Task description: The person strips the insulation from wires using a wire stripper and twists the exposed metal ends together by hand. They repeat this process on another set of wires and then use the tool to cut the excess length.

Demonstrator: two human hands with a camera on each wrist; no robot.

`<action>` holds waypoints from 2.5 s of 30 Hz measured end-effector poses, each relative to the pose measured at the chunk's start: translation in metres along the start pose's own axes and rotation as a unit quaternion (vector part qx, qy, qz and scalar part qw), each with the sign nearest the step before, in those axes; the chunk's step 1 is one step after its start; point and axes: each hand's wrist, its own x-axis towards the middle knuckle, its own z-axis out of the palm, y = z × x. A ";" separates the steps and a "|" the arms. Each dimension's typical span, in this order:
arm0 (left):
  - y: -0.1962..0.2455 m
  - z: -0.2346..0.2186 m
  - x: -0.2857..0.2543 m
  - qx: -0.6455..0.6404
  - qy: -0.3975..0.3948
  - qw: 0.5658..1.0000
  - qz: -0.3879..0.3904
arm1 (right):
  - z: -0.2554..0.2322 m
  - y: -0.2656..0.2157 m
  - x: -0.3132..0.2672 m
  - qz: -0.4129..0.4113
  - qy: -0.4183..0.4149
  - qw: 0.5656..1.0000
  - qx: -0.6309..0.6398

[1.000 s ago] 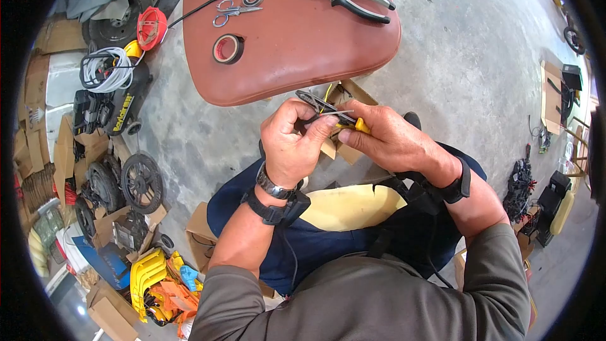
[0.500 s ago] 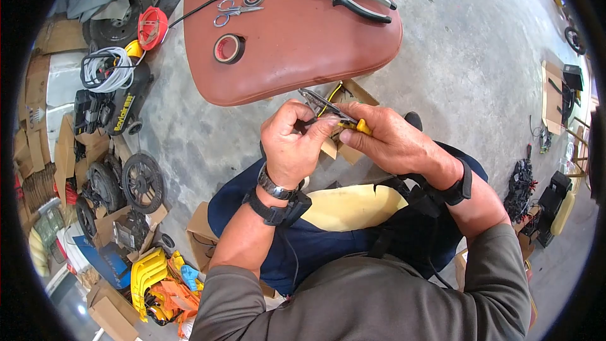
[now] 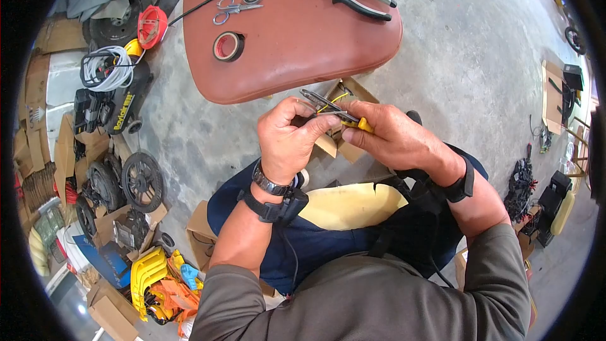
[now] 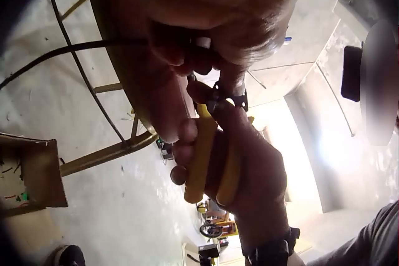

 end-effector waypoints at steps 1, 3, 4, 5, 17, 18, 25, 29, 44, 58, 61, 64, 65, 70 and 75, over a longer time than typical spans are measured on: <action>0.000 -0.001 0.000 -0.010 -0.005 1.000 -0.003 | -0.001 -0.001 0.000 0.005 -0.004 1.000 0.000; 0.000 -0.002 0.000 0.010 -0.014 1.000 -0.018 | -0.003 -0.003 -0.001 0.003 0.004 1.000 -0.012; 0.000 -0.003 0.000 0.020 -0.019 0.999 -0.026 | -0.004 -0.003 -0.001 0.002 0.008 1.000 -0.018; 0.000 -0.003 0.000 0.024 -0.022 0.999 -0.027 | -0.004 -0.003 -0.001 0.003 0.002 1.000 -0.020; 0.002 -0.002 0.003 0.062 -0.022 0.998 -0.019 | 0.001 0.006 -0.001 -0.028 0.007 0.999 -0.021; 0.000 -0.001 0.003 0.055 -0.023 0.998 -0.019 | 0.000 0.004 -0.001 -0.025 0.004 1.000 -0.018; 0.000 -0.002 0.002 0.064 -0.018 0.998 -0.001 | -0.002 0.001 0.000 -0.015 -0.014 0.999 -0.029; 0.005 -0.002 0.002 0.092 -0.020 0.996 0.000 | 0.002 0.007 -0.001 -0.029 0.005 1.000 -0.011; 0.004 0.003 0.001 0.127 -0.004 0.990 0.061 | 0.001 0.000 -0.001 0.009 0.002 1.000 0.004; 0.004 0.006 0.001 0.118 0.019 0.988 0.093 | 0.002 -0.002 0.000 -0.005 0.012 1.000 0.010; 0.003 0.005 0.001 0.115 0.022 0.989 0.095 | 0.003 -0.001 -0.001 -0.013 0.020 1.000 0.005; 0.002 0.005 0.001 0.117 0.024 0.988 0.103 | 0.006 0.003 0.000 -0.024 0.028 0.999 0.010; 0.001 0.005 0.001 0.118 0.025 0.987 0.105 | 0.006 0.002 0.000 -0.021 0.027 0.999 0.011; 0.003 0.005 0.001 0.118 0.024 0.987 0.107 | 0.004 -0.003 -0.001 -0.008 0.023 1.000 0.015; 0.004 0.005 0.000 0.123 0.024 0.986 0.106 | 0.005 -0.002 -0.002 -0.006 0.026 1.000 0.014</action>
